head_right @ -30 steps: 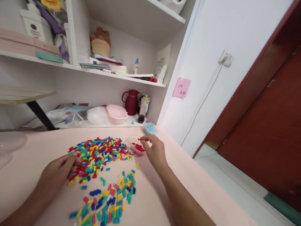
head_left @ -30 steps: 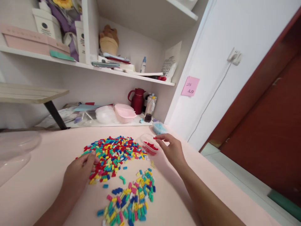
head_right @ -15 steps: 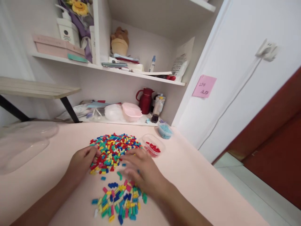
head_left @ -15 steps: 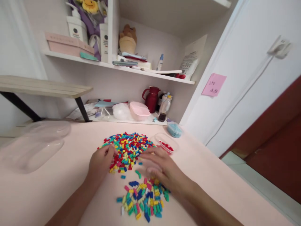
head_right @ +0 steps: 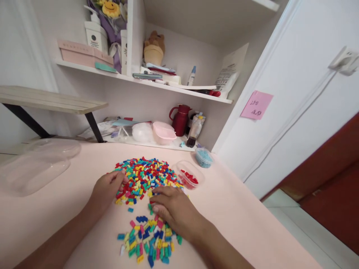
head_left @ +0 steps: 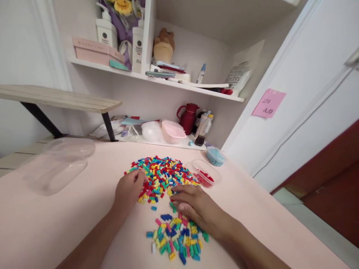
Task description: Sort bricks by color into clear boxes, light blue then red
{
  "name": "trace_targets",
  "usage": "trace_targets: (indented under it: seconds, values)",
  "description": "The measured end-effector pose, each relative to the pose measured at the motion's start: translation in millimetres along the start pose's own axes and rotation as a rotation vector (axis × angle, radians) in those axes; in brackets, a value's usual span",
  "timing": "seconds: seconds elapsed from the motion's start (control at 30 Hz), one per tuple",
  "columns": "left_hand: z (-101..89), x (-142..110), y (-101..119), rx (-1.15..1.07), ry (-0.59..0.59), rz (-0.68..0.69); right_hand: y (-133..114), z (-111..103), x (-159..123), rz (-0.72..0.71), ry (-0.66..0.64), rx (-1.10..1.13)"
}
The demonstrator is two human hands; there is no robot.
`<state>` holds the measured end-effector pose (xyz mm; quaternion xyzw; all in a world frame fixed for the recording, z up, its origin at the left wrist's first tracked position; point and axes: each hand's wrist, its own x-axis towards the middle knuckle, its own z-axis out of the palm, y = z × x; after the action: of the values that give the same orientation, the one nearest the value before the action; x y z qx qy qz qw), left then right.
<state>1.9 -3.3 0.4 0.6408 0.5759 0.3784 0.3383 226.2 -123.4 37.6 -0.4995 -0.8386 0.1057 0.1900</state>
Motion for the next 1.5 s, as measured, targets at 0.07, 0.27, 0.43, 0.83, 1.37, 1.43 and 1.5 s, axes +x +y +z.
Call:
trace_targets:
  seconds: [0.07, 0.27, 0.43, 0.83, 1.37, 1.43, 1.5]
  values:
    - [-0.5, -0.6, 1.4, -0.007, -0.002, -0.009, 5.2, -3.2, -0.3, -0.019, 0.008, 0.020]
    - [-1.0, -0.6, 2.7, -0.008, 0.013, -0.017, 14.9, -1.5, -1.9, 0.012, 0.082, 0.015]
    - [-1.1, -1.8, 3.7, -0.033, -0.003, -0.019, 4.0, 7.6, -0.8, 0.030, 0.085, -0.051]
    - [-0.5, -1.8, 2.5, 0.013, 0.011, -0.002, -3.8, 11.7, 7.8, 0.045, -0.014, -0.045]
    - [-6.4, -1.2, 9.8, -0.028, -0.019, -0.072, 22.1, -3.2, 1.5, 0.162, 0.178, 0.166]
    - [-6.8, -1.4, 9.3, -0.017, -0.019, -0.068, 22.9, -1.3, 1.4, 0.151, 0.171, 0.125]
    - [-6.8, -1.1, 8.2, -0.013, -0.025, -0.068, 24.1, 2.0, 1.6, 0.122, 0.168, 0.064]
